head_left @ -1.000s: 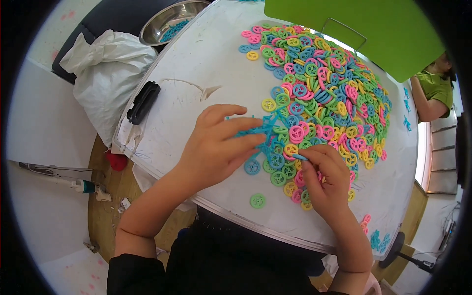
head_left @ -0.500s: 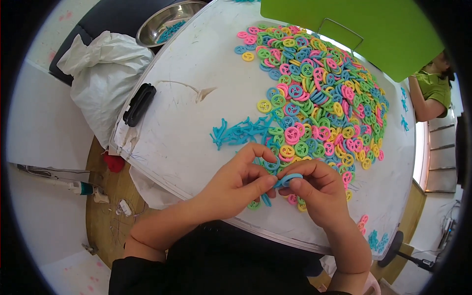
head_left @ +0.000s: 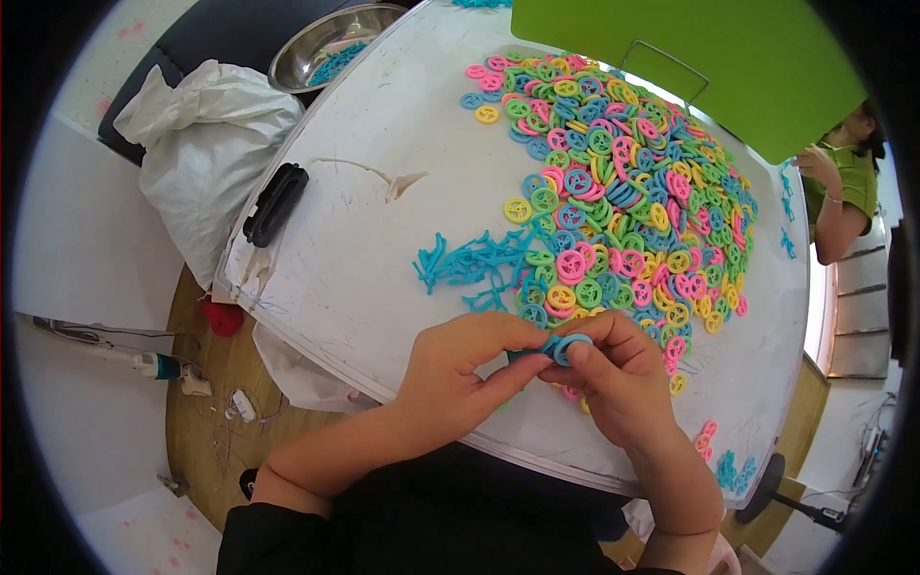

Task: Picking and sorting through a pile of small, colorful plastic smiley-face rings on a table.

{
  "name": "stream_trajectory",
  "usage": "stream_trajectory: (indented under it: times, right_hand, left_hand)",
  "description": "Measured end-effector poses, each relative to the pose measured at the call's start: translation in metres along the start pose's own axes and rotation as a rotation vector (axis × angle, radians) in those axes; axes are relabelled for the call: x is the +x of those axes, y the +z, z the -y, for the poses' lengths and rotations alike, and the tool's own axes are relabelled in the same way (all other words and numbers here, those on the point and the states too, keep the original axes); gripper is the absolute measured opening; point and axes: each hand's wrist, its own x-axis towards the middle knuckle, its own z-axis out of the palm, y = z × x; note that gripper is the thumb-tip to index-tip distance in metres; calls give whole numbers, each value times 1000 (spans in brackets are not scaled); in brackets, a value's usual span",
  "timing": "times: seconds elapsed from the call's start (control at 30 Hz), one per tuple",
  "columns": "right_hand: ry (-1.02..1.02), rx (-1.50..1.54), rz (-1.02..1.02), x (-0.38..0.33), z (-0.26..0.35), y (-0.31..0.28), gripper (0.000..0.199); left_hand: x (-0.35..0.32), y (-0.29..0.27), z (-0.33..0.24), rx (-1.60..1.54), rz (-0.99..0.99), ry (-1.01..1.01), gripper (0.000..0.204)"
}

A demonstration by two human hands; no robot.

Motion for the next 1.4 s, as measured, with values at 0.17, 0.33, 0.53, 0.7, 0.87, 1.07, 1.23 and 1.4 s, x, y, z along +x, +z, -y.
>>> stream_trajectory:
  times: [0.17,0.33,0.53,0.7,0.87,1.07,1.23,1.4]
  right_hand:
    - [-11,4,-29,1,-5,-3,16]
    - [11,9,-59,0,-9,-8,12]
    - [-22,-288,-71,-1,8,5,15]
    - [-202,-352,-28,-3,0,-6,28]
    - [-498,-853,104,2,12,-3,42]
    - [-255,-840,164,-1,23,-6,44]
    - [-417,-1099,223,5,27,-9,44]
    - [-450,-1174,204,0,22,-6,38]
  left_hand:
    - [-4,13,3,182,-154,154,25]
    - [-6,14,0,359,-126,251,29]
    - [-3,9,3,420,-106,342,31]
    - [0,5,-4,257,-62,62,42]
    - [-2,1,-1,244,-82,28,44]
    - [-4,-1,4,297,-35,27,38]
    - [-5,2,1,297,-14,-66,37]
    - [-9,4,-5,383,25,-93,31]
